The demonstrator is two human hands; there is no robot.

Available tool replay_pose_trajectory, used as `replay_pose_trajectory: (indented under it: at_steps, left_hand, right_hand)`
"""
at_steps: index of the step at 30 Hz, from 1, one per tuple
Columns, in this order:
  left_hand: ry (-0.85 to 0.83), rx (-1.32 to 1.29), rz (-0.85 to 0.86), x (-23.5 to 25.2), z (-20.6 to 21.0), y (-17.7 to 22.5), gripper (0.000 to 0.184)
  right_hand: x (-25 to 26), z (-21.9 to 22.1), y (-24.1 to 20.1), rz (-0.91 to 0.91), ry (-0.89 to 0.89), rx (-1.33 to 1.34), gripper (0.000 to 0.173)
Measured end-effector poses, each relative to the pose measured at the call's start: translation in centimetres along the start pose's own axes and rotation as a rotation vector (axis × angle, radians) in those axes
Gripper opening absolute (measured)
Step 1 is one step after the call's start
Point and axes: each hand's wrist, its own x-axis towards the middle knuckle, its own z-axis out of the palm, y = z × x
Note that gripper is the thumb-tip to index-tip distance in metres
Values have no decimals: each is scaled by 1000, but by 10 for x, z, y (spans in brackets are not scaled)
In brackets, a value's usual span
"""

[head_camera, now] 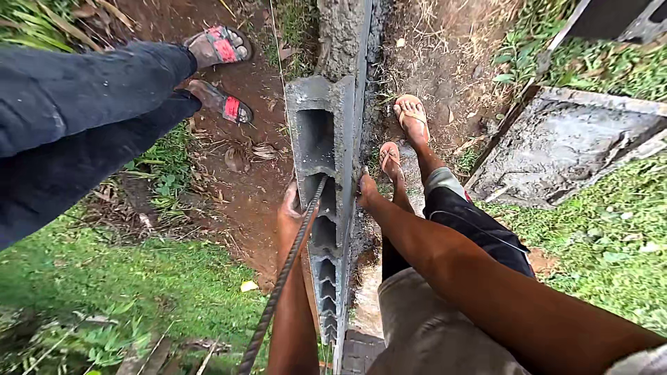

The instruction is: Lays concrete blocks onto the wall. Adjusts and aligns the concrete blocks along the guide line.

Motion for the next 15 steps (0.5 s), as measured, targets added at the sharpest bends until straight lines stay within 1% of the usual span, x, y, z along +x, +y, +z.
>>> replay_pose_trajectory:
  at_steps: [3,6,7,8,9,10,11,12,13,15]
  left_hand:
    - [-45,-10,22,9,-2,-7,72]
    - [-84,-30,65,13,-6,-14,67]
    - [-94,-27,69,13,-7,-14,66]
    - [-95,-21,77,14,-7,-15,65]
    - [-95,-14,85,14,-7,-16,65]
    - [-101,-5,91,14,-8,-16,65]
    - [-107,1,93,13,-8,-16,65]
    - [-110,7,100,13,-9,-16,63]
    - [-115,10,111,13,-9,-16,62]
    - [-118,2,123,14,-8,-11,58]
  right_hand:
    - [-16,0,-3,19,1,70,77]
    - [-5,4,10,-7,40,206,78]
    - [-12,4,13,-74,4,235,77]
    - [-33,1,12,-209,-63,194,74]
    - [-75,-2,0,-388,-116,33,67]
    - [-143,0,-37,-432,-113,-217,55]
    - [-229,13,-115,-22,-139,-425,45]
    - [-276,13,-153,52,-241,-542,42]
    - [-303,12,-172,59,-333,-542,41]
    - [-322,12,-184,40,-422,-463,40]
